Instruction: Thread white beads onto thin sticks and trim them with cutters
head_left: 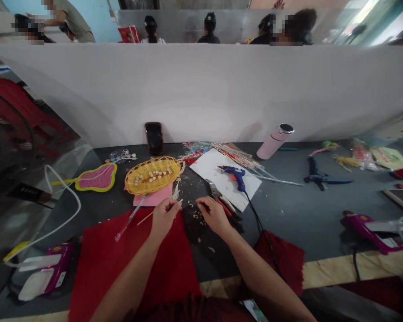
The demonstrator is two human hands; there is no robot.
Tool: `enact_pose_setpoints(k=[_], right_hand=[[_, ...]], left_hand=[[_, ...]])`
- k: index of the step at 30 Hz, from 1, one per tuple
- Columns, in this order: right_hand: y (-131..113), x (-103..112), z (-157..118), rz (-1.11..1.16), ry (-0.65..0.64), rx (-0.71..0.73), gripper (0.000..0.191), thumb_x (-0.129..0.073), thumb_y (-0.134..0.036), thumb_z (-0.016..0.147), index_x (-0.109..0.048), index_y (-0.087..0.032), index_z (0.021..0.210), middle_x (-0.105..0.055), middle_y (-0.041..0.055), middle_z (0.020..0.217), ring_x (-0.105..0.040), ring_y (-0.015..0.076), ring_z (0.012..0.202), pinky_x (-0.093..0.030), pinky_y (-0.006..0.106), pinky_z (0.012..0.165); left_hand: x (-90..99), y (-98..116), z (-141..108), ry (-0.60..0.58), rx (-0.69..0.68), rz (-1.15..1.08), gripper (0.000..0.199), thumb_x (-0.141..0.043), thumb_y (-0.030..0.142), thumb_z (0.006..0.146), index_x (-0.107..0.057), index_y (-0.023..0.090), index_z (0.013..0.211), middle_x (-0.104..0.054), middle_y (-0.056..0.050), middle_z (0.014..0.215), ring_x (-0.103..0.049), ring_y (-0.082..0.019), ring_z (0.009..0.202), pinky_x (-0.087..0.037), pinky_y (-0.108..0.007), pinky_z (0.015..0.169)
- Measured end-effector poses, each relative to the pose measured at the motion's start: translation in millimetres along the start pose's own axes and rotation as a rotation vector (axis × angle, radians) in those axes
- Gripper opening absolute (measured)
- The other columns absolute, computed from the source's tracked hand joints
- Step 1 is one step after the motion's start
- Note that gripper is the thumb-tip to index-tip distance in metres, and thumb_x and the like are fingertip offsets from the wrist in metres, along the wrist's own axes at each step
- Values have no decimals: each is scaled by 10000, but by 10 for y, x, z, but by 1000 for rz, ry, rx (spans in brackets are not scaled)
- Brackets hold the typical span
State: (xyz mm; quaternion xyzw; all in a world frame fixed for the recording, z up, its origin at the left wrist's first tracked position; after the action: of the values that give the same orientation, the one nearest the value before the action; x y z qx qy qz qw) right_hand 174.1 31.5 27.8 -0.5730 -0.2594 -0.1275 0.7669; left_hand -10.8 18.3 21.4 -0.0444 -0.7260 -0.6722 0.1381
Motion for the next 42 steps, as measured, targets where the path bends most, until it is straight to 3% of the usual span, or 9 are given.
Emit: enact_pose_setpoints(k=[6, 12, 18, 24, 30, 33, 37, 42], right_hand=[[-136, -156, 225, -511, -270, -83, 213, -416, -240, 911, -613, -185, 974, -634, 93, 979, -592, 185, 921, -428, 273, 826], [-96, -334, 421, -655, -328, -187, 261, -470, -366, 874, -635, -164, 894, -664, 133, 940, -627, 243, 883, -441, 312, 733], [-35, -458, 467, -663, -360, -207, 188, -514, -310, 837, -643, -172, 842, -681, 121, 899, -635, 239, 854, -432, 303, 710], [-74, -328, 383, -470, -279, -82, 131, -492, -216, 834, -618, -187, 817, -662, 61, 856, -604, 177, 827, -399, 248, 709], [-137, -181, 61, -227, -167, 13, 162, -443, -208, 839, -598, -192, 796, -615, -5, 696, -549, 132, 616, -386, 223, 586], [-121, -150, -49, -120, -101, 25, 184, -425, -239, 858, -597, -188, 818, -608, -5, 685, -542, 136, 604, -397, 226, 566], [-11, -99, -93, 110, 93, 6, 186, -477, -305, 848, -618, -189, 813, -623, 23, 751, -547, 156, 656, -419, 249, 600], [119, -81, -89, 174, 197, -26, 209, -496, -353, 831, -608, -177, 819, -616, 36, 754, -545, 166, 673, -430, 259, 621]], left_hand=[[-17, -124, 64, 2, 54, -140, 311, -581, 445, 742, -593, 134, 738, -609, 3, 599, -413, -61, 428, -324, -184, 429], [-6, -175, 77, 18, 23, -138, 292, -575, 433, 742, -606, 143, 720, -623, 2, 593, -481, -85, 471, -357, -196, 464], [8, -173, 62, 11, 9, -107, 283, -566, 420, 748, -611, 143, 710, -628, 1, 592, -516, -101, 494, -375, -202, 478], [23, -138, 54, 12, -19, -81, 286, -565, 423, 743, -616, 147, 691, -628, 3, 579, -520, -108, 490, -376, -207, 477], [8, -143, 44, 33, -44, -50, 311, -557, 446, 746, -617, 151, 669, -619, 4, 573, -531, -116, 505, -385, -211, 490], [-25, -160, 45, 20, -76, -72, 293, -548, 427, 766, -609, 151, 689, -614, 8, 585, -542, -122, 543, -403, -217, 533], [-50, -165, 54, 36, -109, -84, 274, -548, 409, 772, -602, 152, 694, -611, 5, 607, -542, -128, 577, -410, -228, 576], [-72, -197, 65, 43, -73, -155, 262, -586, 403, 740, -617, 148, 686, -599, 14, 571, -525, -118, 549, -393, -225, 575]])
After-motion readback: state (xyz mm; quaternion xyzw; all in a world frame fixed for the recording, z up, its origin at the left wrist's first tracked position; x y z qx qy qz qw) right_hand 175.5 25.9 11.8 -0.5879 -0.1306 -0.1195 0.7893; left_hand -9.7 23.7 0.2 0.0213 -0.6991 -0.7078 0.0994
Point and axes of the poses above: each hand's wrist, its own z-axis towards the middle knuckle, its own x-axis out of the back of the hand, y = z × x, the point moved 4 cm from there along z, towards the middle knuckle
